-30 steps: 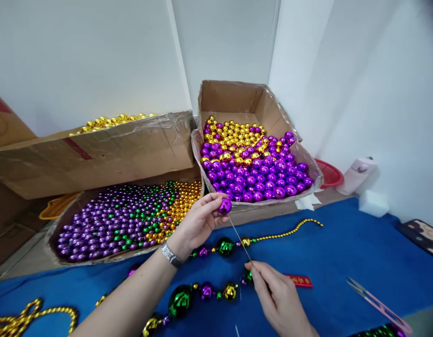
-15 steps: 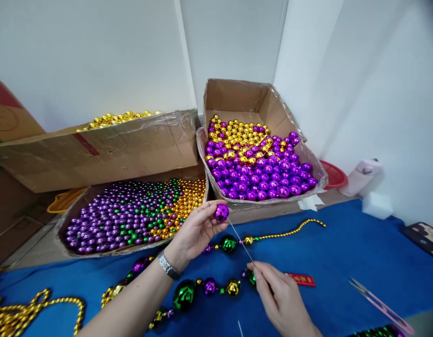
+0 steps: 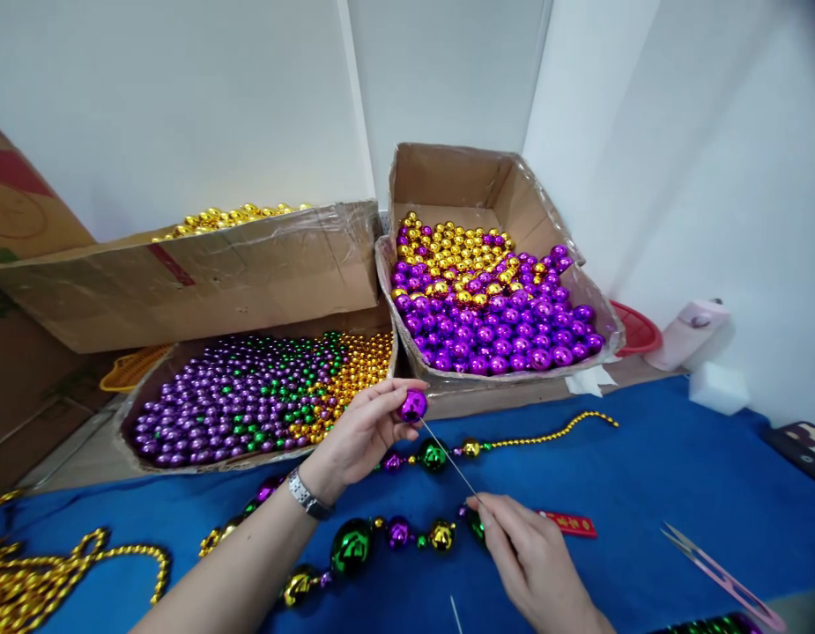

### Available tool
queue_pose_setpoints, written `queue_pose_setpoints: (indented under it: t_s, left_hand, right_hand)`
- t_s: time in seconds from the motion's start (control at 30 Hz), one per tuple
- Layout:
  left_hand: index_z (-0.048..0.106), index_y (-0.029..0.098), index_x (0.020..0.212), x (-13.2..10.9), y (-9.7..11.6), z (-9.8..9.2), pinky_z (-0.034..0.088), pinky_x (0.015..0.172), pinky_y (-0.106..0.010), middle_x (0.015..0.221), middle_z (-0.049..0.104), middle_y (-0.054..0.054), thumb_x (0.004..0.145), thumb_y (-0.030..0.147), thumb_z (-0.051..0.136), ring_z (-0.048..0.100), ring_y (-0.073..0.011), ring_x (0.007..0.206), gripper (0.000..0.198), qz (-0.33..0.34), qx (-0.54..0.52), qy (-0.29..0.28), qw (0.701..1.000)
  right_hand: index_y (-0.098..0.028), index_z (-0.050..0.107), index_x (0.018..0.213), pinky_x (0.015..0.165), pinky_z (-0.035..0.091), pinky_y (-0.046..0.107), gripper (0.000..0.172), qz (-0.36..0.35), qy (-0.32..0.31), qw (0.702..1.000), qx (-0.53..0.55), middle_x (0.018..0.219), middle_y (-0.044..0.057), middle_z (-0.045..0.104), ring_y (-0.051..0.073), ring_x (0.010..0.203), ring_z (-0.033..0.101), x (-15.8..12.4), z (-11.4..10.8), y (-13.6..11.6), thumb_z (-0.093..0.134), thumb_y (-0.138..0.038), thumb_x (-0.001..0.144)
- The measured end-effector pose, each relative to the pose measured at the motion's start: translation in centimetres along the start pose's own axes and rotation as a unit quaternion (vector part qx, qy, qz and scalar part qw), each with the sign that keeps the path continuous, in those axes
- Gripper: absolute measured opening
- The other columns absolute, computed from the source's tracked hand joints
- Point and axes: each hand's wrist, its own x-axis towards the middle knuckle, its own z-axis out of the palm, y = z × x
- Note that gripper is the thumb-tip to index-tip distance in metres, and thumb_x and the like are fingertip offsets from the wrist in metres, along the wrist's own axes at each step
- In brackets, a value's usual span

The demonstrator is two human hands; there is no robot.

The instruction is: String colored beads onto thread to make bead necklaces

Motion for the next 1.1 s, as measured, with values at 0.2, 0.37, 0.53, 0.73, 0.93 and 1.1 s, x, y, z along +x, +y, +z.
queue_pose_setpoints:
  t_s: [0.2, 0.37, 0.53, 0.73, 0.93, 1.1]
  left_hand:
    - [0.064, 0.012, 0.101, -0.2, 0.0, -0.7, 0.048, 0.052, -0.020, 0.089, 0.064, -0.010, 0.084, 0.027, 0.058, 0.059, -0.0124, 0.066, 0.024, -0.023, 0.019, -0.010, 1.000]
    - [0.064, 0.012, 0.102, -0.5, 0.0, -0.7, 0.048, 0.052, -0.020, 0.091, 0.064, -0.010, 0.083, 0.026, 0.059, 0.060, -0.0126, 0.066, 0.024, -0.030, 0.026, -0.004, 0.999]
    - [0.064, 0.011, 0.103, -0.5, -0.2, -0.9, 0.049, 0.055, -0.020, 0.090, 0.063, -0.011, 0.086, 0.026, 0.054, 0.059, -0.0127, 0.068, 0.024, -0.011, 0.010, 0.010, 1.000]
    - [0.062, 0.012, 0.103, -0.7, -0.2, -1.1, 0.048, 0.056, -0.020, 0.091, 0.062, -0.010, 0.086, 0.027, 0.054, 0.058, -0.0122, 0.069, 0.024, -0.013, 0.022, 0.010, 1.000]
    - [0.061, 0.015, 0.105, -1.6, -0.5, -0.3, 0.049, 0.064, -0.024, 0.087, 0.062, -0.005, 0.079, 0.029, 0.065, 0.057, -0.0126, 0.073, 0.030, 0.031, 0.180, 0.020, 0.983]
    - [0.059, 0.015, 0.104, -2.3, -1.4, 0.3, 0.048, 0.069, -0.026, 0.088, 0.063, -0.005, 0.076, 0.029, 0.068, 0.058, -0.0129, 0.076, 0.032, 0.033, 0.204, 0.019, 0.978]
  right_hand:
    - [-0.021, 0.060, 0.104, 0.073, 0.055, 0.024, 0.023, -0.002, -0.008, 1.000, -0.005, 0.094, 0.007, 0.070, 0.018, 0.084, 0.068, 0.1, -0.1, 0.0, 0.039, -0.020, 0.094]
    - [-0.020, 0.059, 0.106, 0.075, 0.055, 0.025, 0.023, -0.011, 0.004, 1.000, -0.012, 0.093, 0.007, 0.069, 0.018, 0.086, 0.067, 0.1, -0.1, 0.0, 0.040, -0.018, 0.093]
    - [-0.019, 0.057, 0.109, 0.075, 0.054, 0.027, 0.023, -0.033, 0.000, 0.999, -0.032, 0.092, 0.008, 0.069, 0.018, 0.084, 0.067, -0.2, 0.0, 0.0, 0.041, -0.015, 0.092]
    - [-0.018, 0.058, 0.108, 0.077, 0.055, 0.028, 0.023, -0.039, -0.011, 0.998, -0.056, 0.090, 0.007, 0.069, 0.018, 0.081, 0.068, -0.2, 0.1, -0.1, 0.040, -0.016, 0.093]
    - [-0.017, 0.059, 0.106, 0.073, 0.056, 0.030, 0.025, -0.042, -0.003, 0.995, -0.094, 0.090, 0.009, 0.070, 0.020, 0.080, 0.068, -0.3, 0.5, 0.0, 0.038, -0.015, 0.093]
    - [-0.017, 0.058, 0.107, 0.073, 0.056, 0.029, 0.025, -0.043, 0.001, 0.996, -0.072, 0.088, 0.008, 0.069, 0.019, 0.078, 0.068, -0.4, 0.9, 0.1, 0.038, -0.014, 0.092]
